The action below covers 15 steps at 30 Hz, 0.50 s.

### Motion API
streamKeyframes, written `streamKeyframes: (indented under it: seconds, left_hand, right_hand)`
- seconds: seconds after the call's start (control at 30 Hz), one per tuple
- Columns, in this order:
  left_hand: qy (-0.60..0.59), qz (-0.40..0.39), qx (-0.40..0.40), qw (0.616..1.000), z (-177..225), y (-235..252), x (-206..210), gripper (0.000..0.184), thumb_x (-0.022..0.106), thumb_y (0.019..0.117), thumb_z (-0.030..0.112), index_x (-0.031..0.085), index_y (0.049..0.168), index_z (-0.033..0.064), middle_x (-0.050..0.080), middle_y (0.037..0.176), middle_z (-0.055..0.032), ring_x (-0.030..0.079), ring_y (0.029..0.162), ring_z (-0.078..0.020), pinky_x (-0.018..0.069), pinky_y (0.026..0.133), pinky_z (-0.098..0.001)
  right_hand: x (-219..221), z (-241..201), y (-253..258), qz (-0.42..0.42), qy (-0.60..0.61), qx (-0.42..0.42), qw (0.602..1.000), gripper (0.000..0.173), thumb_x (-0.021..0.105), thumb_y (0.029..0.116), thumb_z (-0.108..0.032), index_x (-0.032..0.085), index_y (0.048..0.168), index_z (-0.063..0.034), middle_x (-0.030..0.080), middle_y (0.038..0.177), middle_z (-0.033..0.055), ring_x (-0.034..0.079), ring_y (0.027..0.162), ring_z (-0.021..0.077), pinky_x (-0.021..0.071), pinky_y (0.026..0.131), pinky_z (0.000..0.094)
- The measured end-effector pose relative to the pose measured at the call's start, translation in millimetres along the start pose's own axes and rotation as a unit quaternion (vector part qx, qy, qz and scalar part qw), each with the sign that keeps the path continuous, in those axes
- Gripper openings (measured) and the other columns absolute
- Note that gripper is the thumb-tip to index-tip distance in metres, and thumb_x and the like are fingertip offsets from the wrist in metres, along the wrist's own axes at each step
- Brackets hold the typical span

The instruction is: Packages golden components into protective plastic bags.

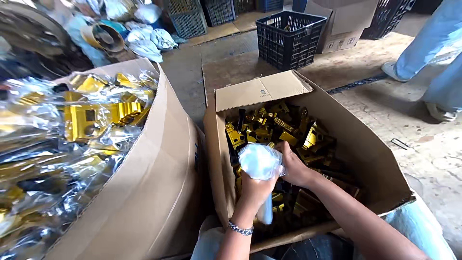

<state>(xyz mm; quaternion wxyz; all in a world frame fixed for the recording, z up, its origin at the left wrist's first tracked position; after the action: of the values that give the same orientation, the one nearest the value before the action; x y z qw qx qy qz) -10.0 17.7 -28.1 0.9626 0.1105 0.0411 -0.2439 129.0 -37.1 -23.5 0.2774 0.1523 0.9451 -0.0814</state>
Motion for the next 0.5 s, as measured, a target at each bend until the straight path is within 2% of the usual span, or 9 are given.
streamKeyframes:
  seconds: [0.07,0.1,0.17,0.23,0.3,0.33,0.4,0.47,0.5]
  left_hand:
    - [0.058,0.066,0.079,0.993,-8,9,-3,0.068,0.09,0.0711,0.017,0.058,0.119,-0.0186,0.07,0.11,-0.0203,0.068,0.105,-0.0127,0.054,0.096,-0.028]
    - [0.052,0.101,0.076,0.991,-9,14,-6,0.07,0.09,0.0724,0.016,0.055,0.122,-0.0193,0.069,0.112,-0.0213,0.067,0.106,-0.0134,0.0536,0.097,-0.028]
    - [0.002,0.122,0.029,0.992,-4,15,-11,0.065,0.085,0.079,0.008,0.05,0.128,-0.0173,0.066,0.116,-0.0183,0.064,0.109,-0.011,0.0529,0.098,-0.0254]
    - [0.05,0.047,0.041,0.997,7,-3,-6,0.048,0.082,0.0823,0.01,0.06,0.117,-0.0165,0.07,0.106,-0.0176,0.068,0.1,-0.0115,0.0552,0.092,-0.0272]
    - [0.046,-0.068,0.076,0.994,11,-17,3,0.037,0.079,0.0847,0.011,0.066,0.11,-0.0128,0.073,0.097,-0.0133,0.07,0.09,-0.0101,0.0578,0.086,-0.0261]
    - [-0.006,-0.078,0.066,0.995,10,-16,5,0.037,0.079,0.0849,0.009,0.064,0.111,-0.0119,0.073,0.093,-0.0099,0.071,0.082,-0.0081,0.0602,0.08,-0.0246]
    - [-0.097,-0.03,-0.031,0.994,10,-7,-5,0.038,0.076,0.0873,0.004,0.058,0.117,-0.011,0.071,0.094,-0.0086,0.069,0.076,-0.0093,0.0606,0.075,-0.0266]
    - [-0.144,0.027,-0.112,0.983,19,1,-24,0.038,0.068,0.091,0.001,0.053,0.124,-0.0096,0.069,0.099,-0.0102,0.068,0.078,-0.0114,0.0596,0.075,-0.028]
    - [-0.145,0.045,-0.133,0.979,22,2,-31,0.038,0.067,0.0912,0.0,0.052,0.125,-0.0093,0.068,0.099,-0.0106,0.069,0.08,-0.0119,0.0598,0.075,-0.0285]
  right_hand:
    - [-9,-3,-2,-0.032,0.105,0.026,0.994,0.092,0.083,0.0788,-0.013,0.03,0.153,0.0031,0.053,0.141,0.0247,0.057,0.128,0.0275,0.0477,0.107,0.0382]
    - [-14,-5,-7,-0.043,0.15,0.026,0.987,0.09,0.085,0.0793,-0.016,0.035,0.153,0.0,0.056,0.141,0.0201,0.059,0.125,0.0214,0.0498,0.105,0.0338]
    - [-17,-4,-15,0.012,0.16,-0.022,0.987,0.066,0.079,0.0867,-0.023,0.053,0.143,0.0002,0.062,0.135,0.0158,0.063,0.118,0.015,0.0517,0.1,0.0288]
    - [-13,3,-16,0.13,0.081,-0.105,0.983,0.047,0.076,0.0889,-0.023,0.066,0.128,0.0006,0.067,0.123,0.0175,0.064,0.111,0.021,0.0526,0.097,0.0357]
    - [-16,8,-13,0.181,-0.004,-0.162,0.97,0.04,0.073,0.0821,-0.016,0.069,0.117,0.0013,0.068,0.111,0.0213,0.064,0.106,0.0353,0.0506,0.092,0.0525]
    - [-25,5,-15,0.161,-0.047,-0.152,0.974,0.039,0.075,0.0813,-0.014,0.07,0.117,0.0022,0.068,0.112,0.025,0.063,0.107,0.042,0.049,0.093,0.059]
    - [-55,-5,-21,0.056,-0.156,-0.064,0.984,0.038,0.078,0.088,-0.016,0.07,0.12,0.003,0.066,0.121,0.0289,0.064,0.113,0.0458,0.0495,0.099,0.0609]
    - [-82,-19,-15,-0.057,-0.263,0.011,0.963,0.028,0.072,0.0939,-0.011,0.07,0.116,0.0055,0.064,0.123,0.0308,0.061,0.115,0.0484,0.0477,0.099,0.0624]
    - [-90,-30,-13,-0.083,-0.299,0.013,0.95,0.024,0.068,0.0956,-0.007,0.069,0.116,0.0072,0.062,0.123,0.0319,0.06,0.115,0.0501,0.0467,0.099,0.0633]
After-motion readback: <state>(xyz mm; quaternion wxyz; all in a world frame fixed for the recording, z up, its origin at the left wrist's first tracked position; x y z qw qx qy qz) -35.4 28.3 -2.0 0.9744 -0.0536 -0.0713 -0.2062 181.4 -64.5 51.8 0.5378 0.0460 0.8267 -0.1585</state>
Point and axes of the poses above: each hand's wrist, its own y-axis towards the middle knuckle, its own x-axis out of the palm, z = x × y, the point moved 1 cm from there along y, towards the middle knuckle
